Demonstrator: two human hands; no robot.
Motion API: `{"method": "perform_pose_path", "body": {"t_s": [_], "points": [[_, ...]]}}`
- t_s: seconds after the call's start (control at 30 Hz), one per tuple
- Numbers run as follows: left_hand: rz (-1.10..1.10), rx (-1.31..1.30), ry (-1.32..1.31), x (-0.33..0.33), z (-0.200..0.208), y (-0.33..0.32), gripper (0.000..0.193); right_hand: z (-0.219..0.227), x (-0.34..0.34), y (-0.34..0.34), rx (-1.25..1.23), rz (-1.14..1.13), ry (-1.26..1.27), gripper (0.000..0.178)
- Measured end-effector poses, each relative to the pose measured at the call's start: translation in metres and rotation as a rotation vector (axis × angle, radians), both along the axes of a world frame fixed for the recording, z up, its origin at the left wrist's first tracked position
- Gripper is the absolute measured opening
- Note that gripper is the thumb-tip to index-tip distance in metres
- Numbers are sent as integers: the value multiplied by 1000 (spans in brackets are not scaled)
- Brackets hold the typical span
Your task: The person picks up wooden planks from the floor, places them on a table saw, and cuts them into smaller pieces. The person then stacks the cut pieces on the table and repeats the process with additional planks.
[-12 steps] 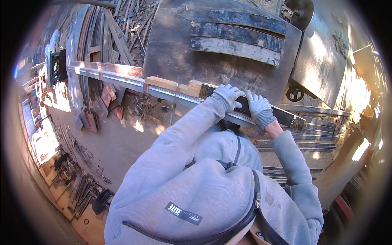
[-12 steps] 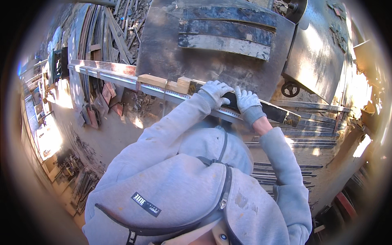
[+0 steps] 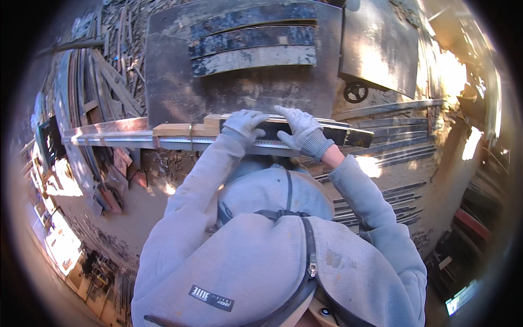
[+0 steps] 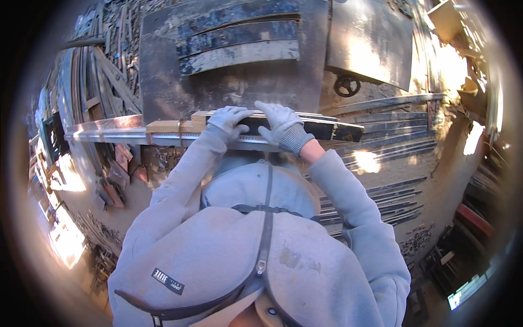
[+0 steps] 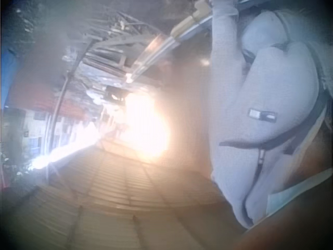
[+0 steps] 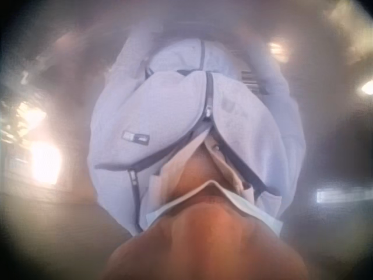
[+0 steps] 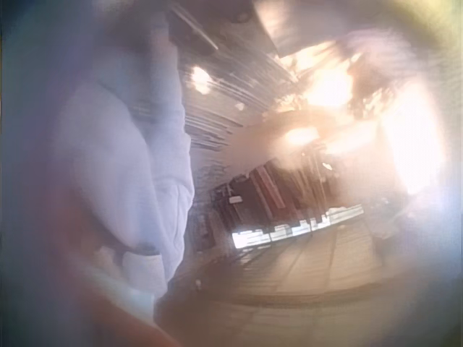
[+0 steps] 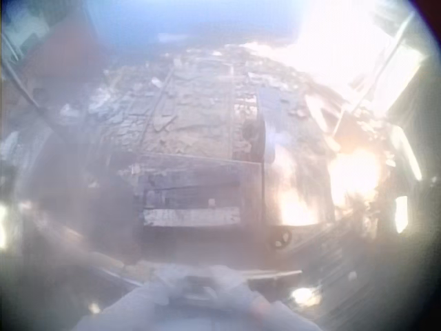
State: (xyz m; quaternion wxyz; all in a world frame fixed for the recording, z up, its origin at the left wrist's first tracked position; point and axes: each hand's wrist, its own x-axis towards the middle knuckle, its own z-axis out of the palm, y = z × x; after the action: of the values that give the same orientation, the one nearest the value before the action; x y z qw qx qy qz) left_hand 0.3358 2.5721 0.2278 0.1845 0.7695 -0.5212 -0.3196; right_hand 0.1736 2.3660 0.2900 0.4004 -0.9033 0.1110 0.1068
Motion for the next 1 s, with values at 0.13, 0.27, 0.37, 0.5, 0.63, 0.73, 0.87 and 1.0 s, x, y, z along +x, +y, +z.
{"method": "perform_pose_path", "body": {"t_s": [0.13, 0.27, 0.37, 0.5, 0.63, 0.73, 0.87, 1.0], "points": [[-49, 35, -14, 6, 10, -2, 54, 2, -90, -99, -501, -271, 238, 71], [-100, 206, -16, 14, 17, -14, 55, -26, -154, -132, -419, -145, 495, 66], [-177, 233, -55, 16, 17, -19, 53, -38, -155, -134, -343, -58, 537, 64], [-205, 264, -49, 17, 17, -23, 51, -35, -128, -128, -268, 34, 506, 76], [-178, 255, -28, 19, 16, -23, 51, -34, -105, -122, -107, 20, 447, 83], [-147, 188, 1, 19, 13, -16, 52, -39, -95, -118, -67, 74, 595, 73], [-118, 157, 21, 15, 6, -11, 51, -47, -88, -111, -124, 59, 562, 59], [-84, 97, -78, -4, 11, -18, 66, -47, -85, -103, -112, -10, 565, 58]]}}
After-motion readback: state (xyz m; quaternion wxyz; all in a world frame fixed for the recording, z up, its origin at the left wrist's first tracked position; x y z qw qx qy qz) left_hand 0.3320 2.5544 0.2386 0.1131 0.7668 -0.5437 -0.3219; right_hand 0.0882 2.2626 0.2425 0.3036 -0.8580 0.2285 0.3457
